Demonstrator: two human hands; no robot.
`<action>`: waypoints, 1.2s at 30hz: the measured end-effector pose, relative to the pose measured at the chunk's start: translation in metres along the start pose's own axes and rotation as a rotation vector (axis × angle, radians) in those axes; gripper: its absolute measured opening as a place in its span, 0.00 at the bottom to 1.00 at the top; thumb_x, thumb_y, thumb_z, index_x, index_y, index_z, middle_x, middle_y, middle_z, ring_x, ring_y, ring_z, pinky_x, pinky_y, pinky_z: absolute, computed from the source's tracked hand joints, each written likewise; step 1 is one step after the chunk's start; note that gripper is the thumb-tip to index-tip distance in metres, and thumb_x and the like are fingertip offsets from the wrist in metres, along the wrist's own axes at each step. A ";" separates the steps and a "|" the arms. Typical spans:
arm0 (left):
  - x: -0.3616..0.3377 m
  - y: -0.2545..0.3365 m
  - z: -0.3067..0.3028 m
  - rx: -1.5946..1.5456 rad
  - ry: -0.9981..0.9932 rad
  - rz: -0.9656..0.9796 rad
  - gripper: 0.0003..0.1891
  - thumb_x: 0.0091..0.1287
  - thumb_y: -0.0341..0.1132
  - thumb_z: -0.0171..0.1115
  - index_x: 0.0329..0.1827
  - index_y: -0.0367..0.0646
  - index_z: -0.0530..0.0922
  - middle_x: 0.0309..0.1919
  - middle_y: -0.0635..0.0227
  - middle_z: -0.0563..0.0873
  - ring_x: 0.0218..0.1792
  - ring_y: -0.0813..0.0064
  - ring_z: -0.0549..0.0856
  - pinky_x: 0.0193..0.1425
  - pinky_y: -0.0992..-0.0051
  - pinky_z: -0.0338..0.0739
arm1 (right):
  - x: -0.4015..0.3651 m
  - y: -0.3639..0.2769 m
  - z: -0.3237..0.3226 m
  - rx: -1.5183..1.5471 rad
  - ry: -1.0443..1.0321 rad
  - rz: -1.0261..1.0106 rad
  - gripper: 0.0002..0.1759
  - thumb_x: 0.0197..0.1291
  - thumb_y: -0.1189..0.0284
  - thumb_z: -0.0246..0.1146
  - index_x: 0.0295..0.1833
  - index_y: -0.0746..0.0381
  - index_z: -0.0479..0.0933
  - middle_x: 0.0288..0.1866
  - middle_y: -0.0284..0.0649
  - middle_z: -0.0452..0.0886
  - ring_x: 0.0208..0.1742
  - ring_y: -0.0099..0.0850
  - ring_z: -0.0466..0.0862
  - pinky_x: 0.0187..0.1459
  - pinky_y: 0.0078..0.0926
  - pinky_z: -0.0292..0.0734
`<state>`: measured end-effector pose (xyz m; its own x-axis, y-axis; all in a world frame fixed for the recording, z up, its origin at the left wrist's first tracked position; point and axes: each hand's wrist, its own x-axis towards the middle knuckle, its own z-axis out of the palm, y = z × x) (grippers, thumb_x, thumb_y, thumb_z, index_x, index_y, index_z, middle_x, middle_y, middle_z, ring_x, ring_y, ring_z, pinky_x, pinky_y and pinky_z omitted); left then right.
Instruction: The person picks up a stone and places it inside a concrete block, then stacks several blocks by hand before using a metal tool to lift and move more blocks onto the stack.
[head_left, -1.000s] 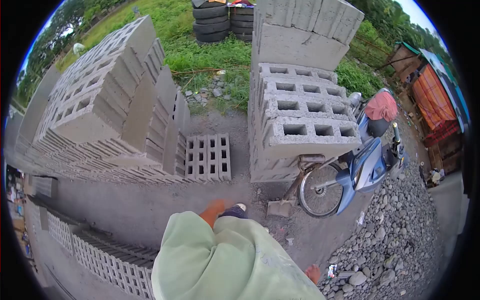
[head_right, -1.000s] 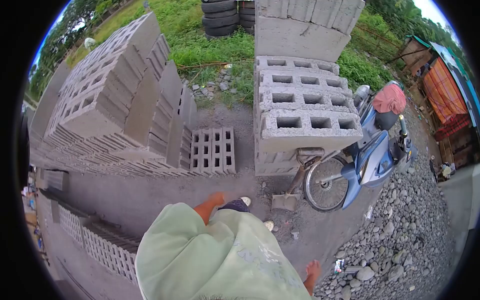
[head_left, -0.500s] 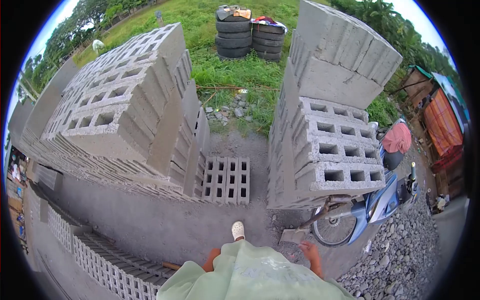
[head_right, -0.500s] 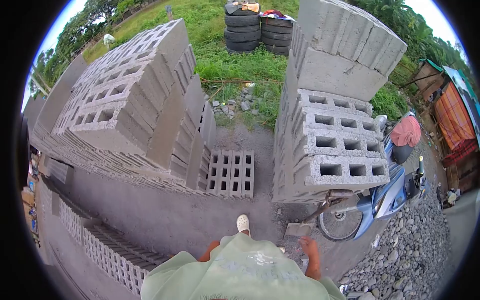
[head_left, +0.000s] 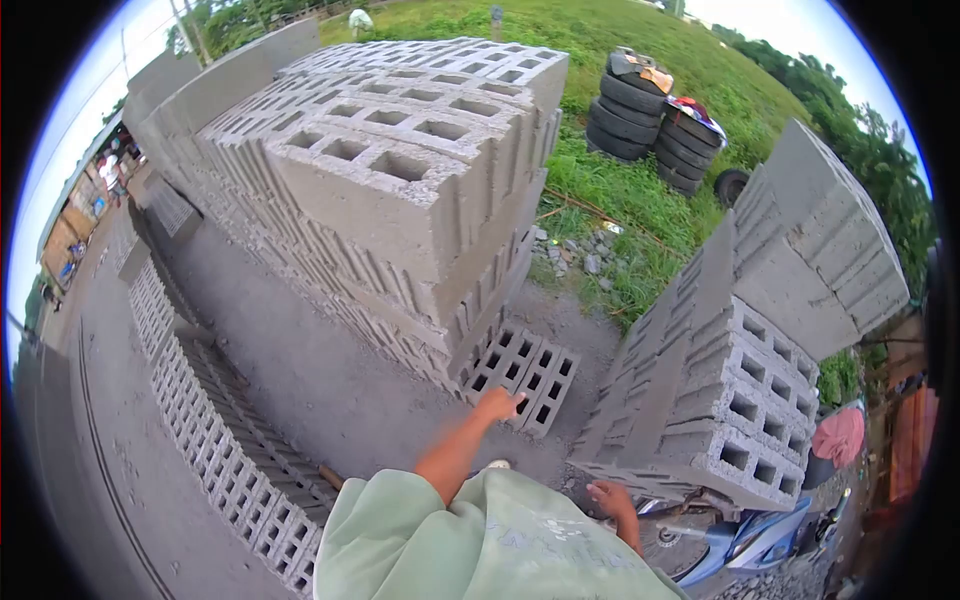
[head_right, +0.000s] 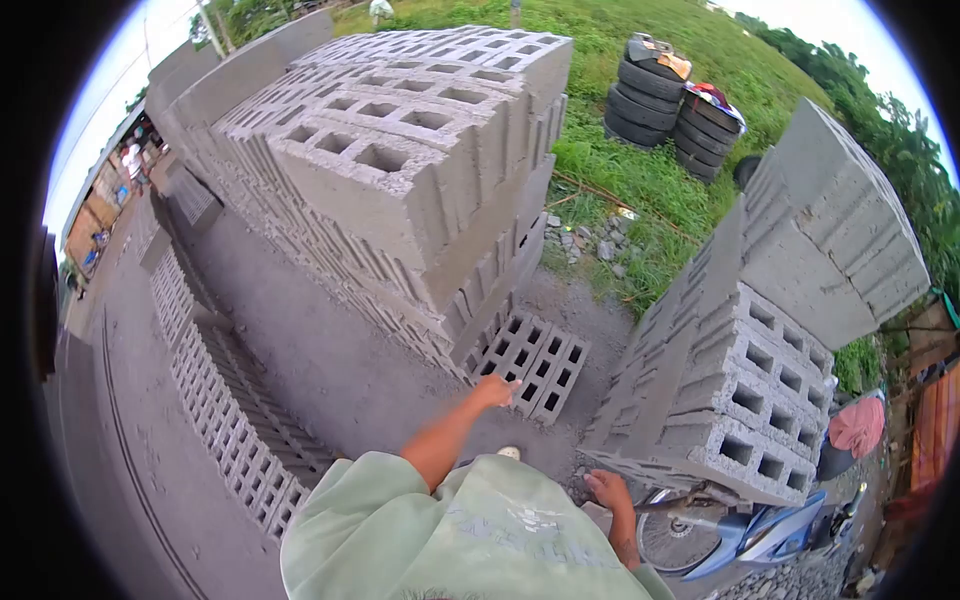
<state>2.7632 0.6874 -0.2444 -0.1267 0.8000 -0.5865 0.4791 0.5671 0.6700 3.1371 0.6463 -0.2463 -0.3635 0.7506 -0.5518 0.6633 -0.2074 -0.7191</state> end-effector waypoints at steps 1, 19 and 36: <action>-0.005 -0.001 0.013 0.146 0.152 0.239 0.30 0.61 0.58 0.47 0.21 0.39 0.81 0.22 0.56 0.83 0.28 0.58 0.82 0.37 0.63 0.74 | 0.004 -0.016 0.003 0.087 -0.067 0.020 0.24 0.55 0.55 0.60 0.43 0.67 0.78 0.34 0.41 0.82 0.35 0.33 0.82 0.38 0.27 0.75; -0.299 0.137 0.021 0.160 1.313 0.717 0.23 0.62 0.49 0.51 0.54 0.42 0.72 0.54 0.61 0.74 0.62 0.63 0.66 0.66 0.57 0.53 | 0.013 -0.180 0.167 1.302 -1.270 0.271 0.39 0.58 0.43 0.44 0.64 0.64 0.57 0.66 0.50 0.59 0.64 0.43 0.63 0.63 0.42 0.58; -0.392 -0.264 0.209 -0.463 0.646 -1.144 0.20 0.55 0.39 0.52 0.51 0.45 0.76 0.53 0.58 0.75 0.57 0.55 0.71 0.61 0.39 0.48 | 0.075 -0.127 0.166 0.340 -0.578 0.250 0.25 0.59 0.50 0.51 0.51 0.59 0.71 0.49 0.35 0.77 0.48 0.30 0.76 0.48 0.30 0.70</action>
<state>2.8680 0.1832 -0.2865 -0.6831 -0.2712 -0.6781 -0.4738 0.8712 0.1288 2.9170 0.6244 -0.2669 -0.5780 0.2218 -0.7853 0.5659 -0.5844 -0.5815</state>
